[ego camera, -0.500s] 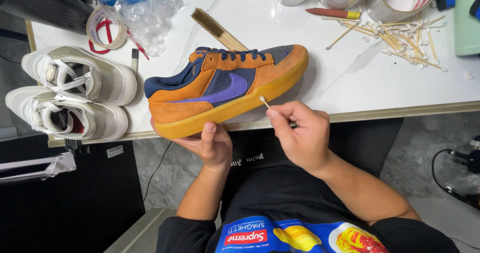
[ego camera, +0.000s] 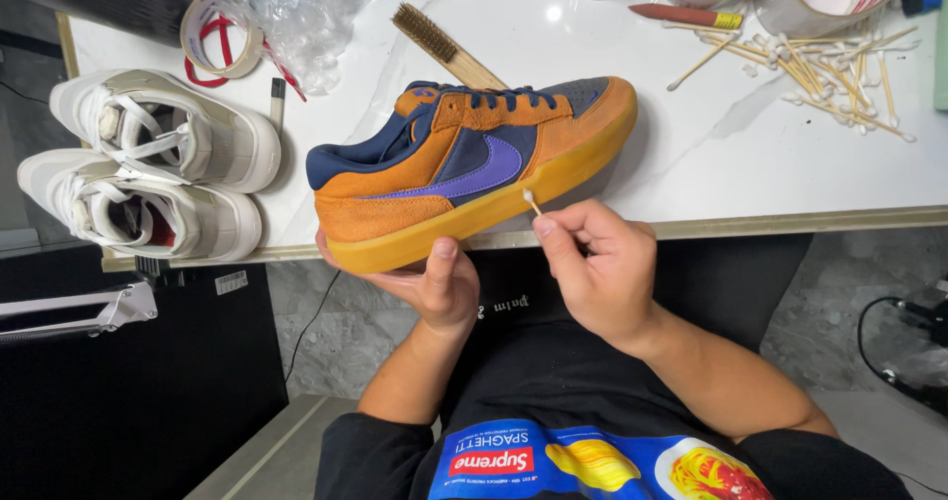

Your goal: The person applies a liquid using a cotton swab to the rubber sole of an orange and blue sneaker, working along the edges and bottom surface of the heel.

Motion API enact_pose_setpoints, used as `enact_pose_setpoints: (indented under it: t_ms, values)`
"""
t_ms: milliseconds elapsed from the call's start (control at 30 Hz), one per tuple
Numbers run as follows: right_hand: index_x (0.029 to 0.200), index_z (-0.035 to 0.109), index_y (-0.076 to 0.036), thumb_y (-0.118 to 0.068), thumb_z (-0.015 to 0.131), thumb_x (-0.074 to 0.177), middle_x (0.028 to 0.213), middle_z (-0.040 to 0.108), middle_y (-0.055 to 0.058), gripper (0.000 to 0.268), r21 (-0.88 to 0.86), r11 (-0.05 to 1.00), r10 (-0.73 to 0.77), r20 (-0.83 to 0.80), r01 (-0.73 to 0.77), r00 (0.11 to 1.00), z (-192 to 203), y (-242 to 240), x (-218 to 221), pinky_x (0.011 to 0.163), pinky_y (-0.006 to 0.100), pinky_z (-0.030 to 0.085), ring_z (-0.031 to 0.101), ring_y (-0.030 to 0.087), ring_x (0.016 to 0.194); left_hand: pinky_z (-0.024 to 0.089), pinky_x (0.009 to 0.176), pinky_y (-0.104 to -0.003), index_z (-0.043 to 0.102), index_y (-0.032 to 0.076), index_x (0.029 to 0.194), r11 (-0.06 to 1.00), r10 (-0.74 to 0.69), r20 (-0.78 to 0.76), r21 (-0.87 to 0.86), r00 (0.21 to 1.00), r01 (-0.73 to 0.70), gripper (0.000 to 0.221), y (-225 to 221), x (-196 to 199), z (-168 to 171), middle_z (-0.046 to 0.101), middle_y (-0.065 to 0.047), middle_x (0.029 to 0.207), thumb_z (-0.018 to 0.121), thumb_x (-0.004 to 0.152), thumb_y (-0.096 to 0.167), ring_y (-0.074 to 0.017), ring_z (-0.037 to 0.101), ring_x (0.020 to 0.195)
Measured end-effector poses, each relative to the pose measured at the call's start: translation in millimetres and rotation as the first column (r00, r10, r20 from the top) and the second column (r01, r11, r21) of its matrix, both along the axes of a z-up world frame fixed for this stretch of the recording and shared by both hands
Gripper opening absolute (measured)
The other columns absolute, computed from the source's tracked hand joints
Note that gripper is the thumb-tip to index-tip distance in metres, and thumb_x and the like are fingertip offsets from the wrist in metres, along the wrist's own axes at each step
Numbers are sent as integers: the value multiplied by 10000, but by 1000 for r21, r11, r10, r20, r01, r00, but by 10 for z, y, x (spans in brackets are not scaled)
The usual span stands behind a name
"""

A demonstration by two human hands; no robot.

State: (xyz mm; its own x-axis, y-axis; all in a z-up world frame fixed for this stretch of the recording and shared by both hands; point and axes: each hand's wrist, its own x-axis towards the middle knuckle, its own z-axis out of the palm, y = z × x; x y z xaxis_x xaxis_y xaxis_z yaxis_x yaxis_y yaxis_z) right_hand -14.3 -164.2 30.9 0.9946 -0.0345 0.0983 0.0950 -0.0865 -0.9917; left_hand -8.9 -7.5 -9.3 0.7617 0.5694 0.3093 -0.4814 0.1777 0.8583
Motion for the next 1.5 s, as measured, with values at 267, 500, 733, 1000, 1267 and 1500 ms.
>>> enact_pose_setpoints:
  t_ms: [267, 500, 733, 1000, 1267, 1500]
  values:
    - [913, 669, 40, -16, 692, 989, 716, 687, 19, 97, -93, 995, -19, 52, 24, 998, 42, -27, 5, 552, 201, 459, 609, 30, 616, 351, 1236, -443, 114, 153, 1594, 999, 6, -28, -50, 1000, -8, 1146, -60, -69, 51, 352, -121, 1524, 928, 787, 135, -248, 404, 1419]
    - [880, 673, 12, -28, 725, 948, 717, 674, 62, 94, -227, 973, 100, 257, -41, 961, 145, 34, -59, 592, 241, 479, 636, 65, 648, 371, 1192, -388, 114, 178, 1534, 962, 64, -123, 273, 990, -28, 1166, -61, -228, 47, 367, -88, 1479, 981, 757, 239, -214, 437, 1360]
    - [920, 680, 19, -14, 707, 996, 716, 680, 44, 87, -94, 994, -53, 79, 61, 995, 185, -10, -10, 568, 242, 465, 598, 59, 622, 417, 1214, -405, -7, 146, 1606, 956, 20, -142, 291, 990, 23, 1292, -80, -234, 134, 349, -128, 1530, 983, 795, 327, -234, 469, 1399]
    - [896, 675, 9, -17, 719, 963, 721, 682, 71, 85, -224, 975, 45, 215, 4, 975, 242, -11, -36, 589, 255, 493, 663, 94, 616, 438, 1196, -389, 35, 125, 1622, 939, 51, -167, 344, 985, 10, 1279, -100, -226, 144, 369, -129, 1518, 981, 773, 271, -212, 492, 1377]
    - [912, 697, 38, -25, 715, 962, 710, 669, 54, 82, -137, 989, 68, 112, -53, 991, 238, -99, -54, 573, 226, 453, 592, 63, 609, 414, 1217, -398, 41, 130, 1602, 950, 30, -154, 311, 988, 20, 1263, -128, -263, 99, 362, -127, 1519, 984, 778, 290, -217, 476, 1371]
    - [940, 688, 55, -33, 654, 1007, 656, 603, 4, 115, 29, 1000, -1, -154, 6, 988, 171, -223, -8, 509, 202, 377, 497, 40, 556, 395, 1172, -382, 54, 162, 1587, 879, 61, -112, 477, 992, 0, 1237, -103, -288, 42, 330, -113, 1542, 957, 767, 369, -217, 473, 1386]
